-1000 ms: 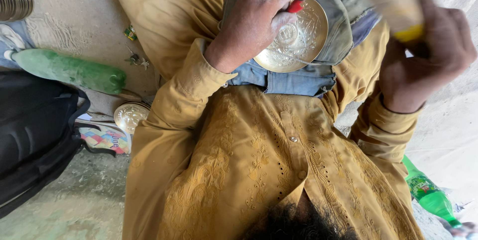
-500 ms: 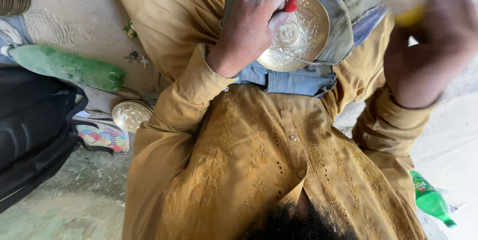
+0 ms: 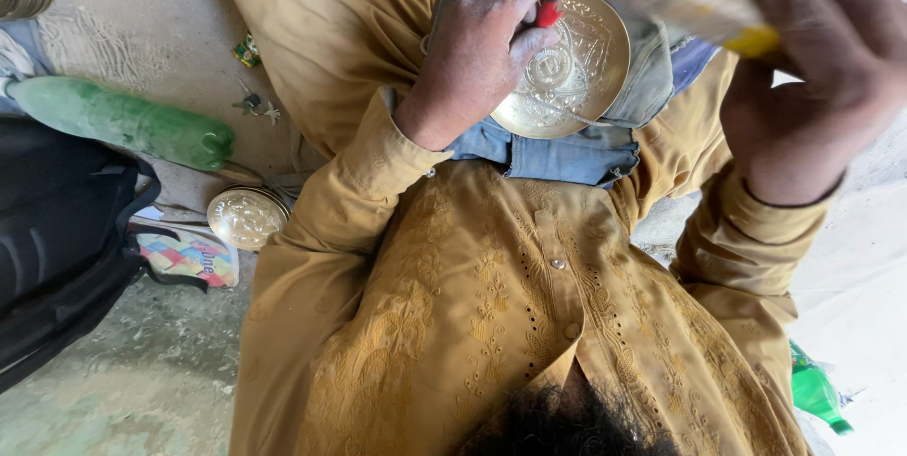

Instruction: The person sits cross-legged on the ground with a decorated brass plate on their lap. They hold a red-handled punch against the plate's surface and repeatedly strike it with a wooden mallet, working the chisel across the embossed pattern to engrave details into the metal.

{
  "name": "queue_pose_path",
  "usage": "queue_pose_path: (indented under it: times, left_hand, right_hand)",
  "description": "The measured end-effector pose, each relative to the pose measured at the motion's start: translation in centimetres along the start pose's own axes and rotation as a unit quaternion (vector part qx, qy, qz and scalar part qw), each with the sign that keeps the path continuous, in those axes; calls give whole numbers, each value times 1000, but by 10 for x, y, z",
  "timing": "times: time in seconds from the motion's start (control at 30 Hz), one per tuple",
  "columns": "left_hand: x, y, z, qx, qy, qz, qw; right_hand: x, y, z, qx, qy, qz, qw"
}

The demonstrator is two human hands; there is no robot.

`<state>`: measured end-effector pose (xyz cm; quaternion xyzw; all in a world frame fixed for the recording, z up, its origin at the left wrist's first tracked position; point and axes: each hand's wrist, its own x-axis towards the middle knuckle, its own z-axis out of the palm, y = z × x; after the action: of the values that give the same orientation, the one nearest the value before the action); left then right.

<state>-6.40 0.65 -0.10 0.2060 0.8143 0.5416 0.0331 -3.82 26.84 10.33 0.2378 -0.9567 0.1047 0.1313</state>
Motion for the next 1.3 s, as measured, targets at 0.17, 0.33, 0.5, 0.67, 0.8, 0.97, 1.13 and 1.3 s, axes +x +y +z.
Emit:
queue_pose_path:
  times: [0.17, 0.33, 0.5, 0.67, 0.8, 0.97, 1.13, 1.3]
  left_hand:
    - [-4, -5, 1, -16, 8, -21, 1000]
    - [-7, -5, 1, -38, 18, -26, 999]
    - [-8, -6, 0, -32, 13, -53, 998]
    - [-12, -7, 1, -31, 28, -40, 998]
    - [-16, -9, 4, -47, 32, -69, 996]
    - [-19, -11, 6, -70, 43, -55, 995]
    - [-23, -8, 3, -73, 36, -57, 995]
    - [-23, -6, 3, -84, 35, -93, 992]
  right_hand:
    - [7, -3, -5, -51, -27, -25, 998]
    - [21, -15, -15, -71, -43, -26, 996]
    - [27, -17, -17, -72, -54, -27, 996]
    - [29, -17, -16, -72, -57, -37, 995]
    - [31, -18, -18, -73, -64, -48, 994]
    - [32, -16, -17, -81, -72, -54, 993]
    - [31, -16, -17, -83, -63, -60, 993]
    - [34, -18, -17, -85, -57, -63, 993]
